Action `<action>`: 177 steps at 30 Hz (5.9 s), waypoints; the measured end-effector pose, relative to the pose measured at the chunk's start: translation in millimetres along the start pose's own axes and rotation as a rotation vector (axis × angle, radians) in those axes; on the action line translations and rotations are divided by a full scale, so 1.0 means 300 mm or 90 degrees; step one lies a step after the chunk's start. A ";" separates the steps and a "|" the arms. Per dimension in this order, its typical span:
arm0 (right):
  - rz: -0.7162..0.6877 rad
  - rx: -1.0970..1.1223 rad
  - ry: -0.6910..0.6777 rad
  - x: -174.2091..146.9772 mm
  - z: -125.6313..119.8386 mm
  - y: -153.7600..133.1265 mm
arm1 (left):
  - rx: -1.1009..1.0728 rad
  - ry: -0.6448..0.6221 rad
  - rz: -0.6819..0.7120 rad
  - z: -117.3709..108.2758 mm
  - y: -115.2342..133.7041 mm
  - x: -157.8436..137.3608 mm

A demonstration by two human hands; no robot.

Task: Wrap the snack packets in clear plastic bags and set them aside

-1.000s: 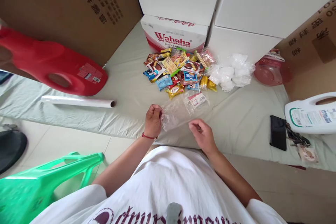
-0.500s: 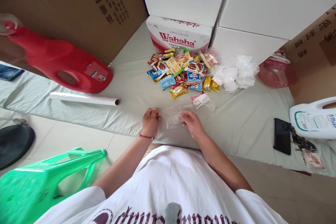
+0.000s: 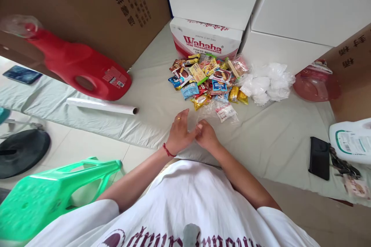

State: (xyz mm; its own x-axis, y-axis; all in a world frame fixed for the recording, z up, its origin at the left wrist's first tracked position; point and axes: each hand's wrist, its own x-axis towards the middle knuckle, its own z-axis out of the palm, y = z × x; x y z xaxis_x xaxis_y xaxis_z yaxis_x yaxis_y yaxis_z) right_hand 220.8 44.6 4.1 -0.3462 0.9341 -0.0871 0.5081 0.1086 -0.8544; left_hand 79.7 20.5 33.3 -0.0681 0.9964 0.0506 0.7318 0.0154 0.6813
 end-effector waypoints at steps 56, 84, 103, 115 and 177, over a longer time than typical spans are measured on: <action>0.185 0.245 0.062 -0.018 -0.189 0.094 | -0.615 0.033 -0.311 -0.049 -0.235 0.045; 0.252 0.329 0.222 -0.047 -0.197 0.056 | -0.648 0.009 -0.464 -0.058 -0.259 0.050; -0.306 -0.445 0.089 -0.207 -0.229 0.036 | -0.182 -0.156 -0.307 -0.076 -0.293 0.153; -0.148 -0.248 0.038 -0.445 -0.323 0.226 | -0.150 -0.145 -0.285 -0.091 -0.305 0.166; -0.170 -0.374 -0.079 -0.031 -0.051 0.046 | 0.289 -0.067 0.109 -0.017 -0.313 0.132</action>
State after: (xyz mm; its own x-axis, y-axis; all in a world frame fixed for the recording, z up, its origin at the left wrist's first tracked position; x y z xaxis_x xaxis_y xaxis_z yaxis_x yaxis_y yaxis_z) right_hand 243.0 42.6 0.8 -0.5911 0.8066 0.0012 0.7255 0.5323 -0.4362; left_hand 4.8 58.2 -25.0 0.1304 0.9905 0.0445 0.9494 -0.1377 0.2822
